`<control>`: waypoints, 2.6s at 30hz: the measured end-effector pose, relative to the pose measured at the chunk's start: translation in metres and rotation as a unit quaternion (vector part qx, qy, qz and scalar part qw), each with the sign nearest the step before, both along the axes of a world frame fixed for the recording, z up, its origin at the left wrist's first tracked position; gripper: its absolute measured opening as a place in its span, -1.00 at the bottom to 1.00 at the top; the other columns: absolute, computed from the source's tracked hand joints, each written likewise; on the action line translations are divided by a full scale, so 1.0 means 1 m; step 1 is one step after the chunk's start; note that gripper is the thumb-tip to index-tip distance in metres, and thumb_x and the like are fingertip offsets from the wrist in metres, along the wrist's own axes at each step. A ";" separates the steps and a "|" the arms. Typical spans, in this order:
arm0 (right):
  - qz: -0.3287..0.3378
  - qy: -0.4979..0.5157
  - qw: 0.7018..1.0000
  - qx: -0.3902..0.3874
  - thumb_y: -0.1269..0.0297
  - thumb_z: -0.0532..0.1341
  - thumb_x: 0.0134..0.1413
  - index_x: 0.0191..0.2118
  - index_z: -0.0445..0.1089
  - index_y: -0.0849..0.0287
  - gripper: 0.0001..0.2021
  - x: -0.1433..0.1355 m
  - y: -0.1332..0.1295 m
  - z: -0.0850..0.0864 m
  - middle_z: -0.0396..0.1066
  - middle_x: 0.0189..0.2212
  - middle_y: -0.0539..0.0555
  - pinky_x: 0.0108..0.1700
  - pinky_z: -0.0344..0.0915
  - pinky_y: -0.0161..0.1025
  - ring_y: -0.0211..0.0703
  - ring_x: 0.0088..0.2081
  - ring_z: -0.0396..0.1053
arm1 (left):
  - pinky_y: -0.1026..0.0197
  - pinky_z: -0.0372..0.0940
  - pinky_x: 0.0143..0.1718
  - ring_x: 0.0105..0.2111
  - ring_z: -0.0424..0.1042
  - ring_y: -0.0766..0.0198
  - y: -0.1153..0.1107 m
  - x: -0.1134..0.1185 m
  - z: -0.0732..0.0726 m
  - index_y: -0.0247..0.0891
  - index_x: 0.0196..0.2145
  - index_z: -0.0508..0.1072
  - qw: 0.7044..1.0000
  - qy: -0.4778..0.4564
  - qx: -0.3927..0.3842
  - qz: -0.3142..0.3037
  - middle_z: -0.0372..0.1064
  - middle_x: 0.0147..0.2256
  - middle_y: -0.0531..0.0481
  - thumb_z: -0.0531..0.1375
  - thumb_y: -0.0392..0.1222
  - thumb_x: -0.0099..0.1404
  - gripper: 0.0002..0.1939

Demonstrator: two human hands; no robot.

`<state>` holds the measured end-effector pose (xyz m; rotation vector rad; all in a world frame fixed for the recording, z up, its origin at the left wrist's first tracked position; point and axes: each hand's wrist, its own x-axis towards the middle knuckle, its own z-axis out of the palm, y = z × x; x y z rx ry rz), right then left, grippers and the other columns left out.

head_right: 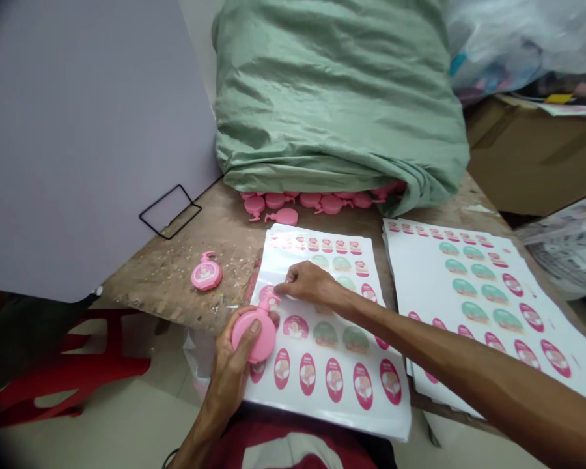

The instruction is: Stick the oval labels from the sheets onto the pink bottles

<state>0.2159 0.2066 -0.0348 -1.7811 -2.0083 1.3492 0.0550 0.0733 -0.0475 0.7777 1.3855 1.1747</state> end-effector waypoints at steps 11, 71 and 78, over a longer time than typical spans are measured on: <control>0.016 0.063 0.995 -0.079 -0.01 0.32 -0.25 -0.59 0.27 0.16 -0.65 -0.017 0.011 0.018 0.13 -0.68 -0.12 -0.56 -0.07 -0.33 -0.37 -0.60 0.02 | 0.21 0.30 -0.13 -0.16 0.44 0.13 0.000 0.000 0.003 -0.21 -0.08 0.44 0.974 0.151 0.106 -0.128 0.49 -0.15 -0.08 0.18 -0.06 0.26 -0.70; 0.039 0.182 0.960 0.207 0.06 0.28 0.03 -0.23 0.56 0.04 -0.76 -0.008 -0.061 0.036 0.54 -0.35 0.03 -0.34 0.30 -0.19 -0.16 -0.40 0.39 | 0.17 0.50 -0.29 -0.11 0.49 0.07 0.013 -0.003 0.027 -0.28 0.12 0.38 0.939 -0.334 -0.066 0.036 0.45 -0.01 -0.22 0.09 0.17 0.31 -0.42; 0.049 0.181 0.958 0.219 0.10 0.28 0.06 -0.24 0.56 0.04 -0.80 -0.008 -0.058 0.040 0.54 -0.36 0.03 -0.33 0.29 -0.19 -0.16 -0.38 0.39 | 0.17 0.51 -0.31 -0.13 0.50 0.06 0.013 -0.003 0.029 -0.30 0.11 0.39 0.941 -0.333 -0.059 0.030 0.47 -0.04 -0.24 0.09 0.18 0.30 -0.41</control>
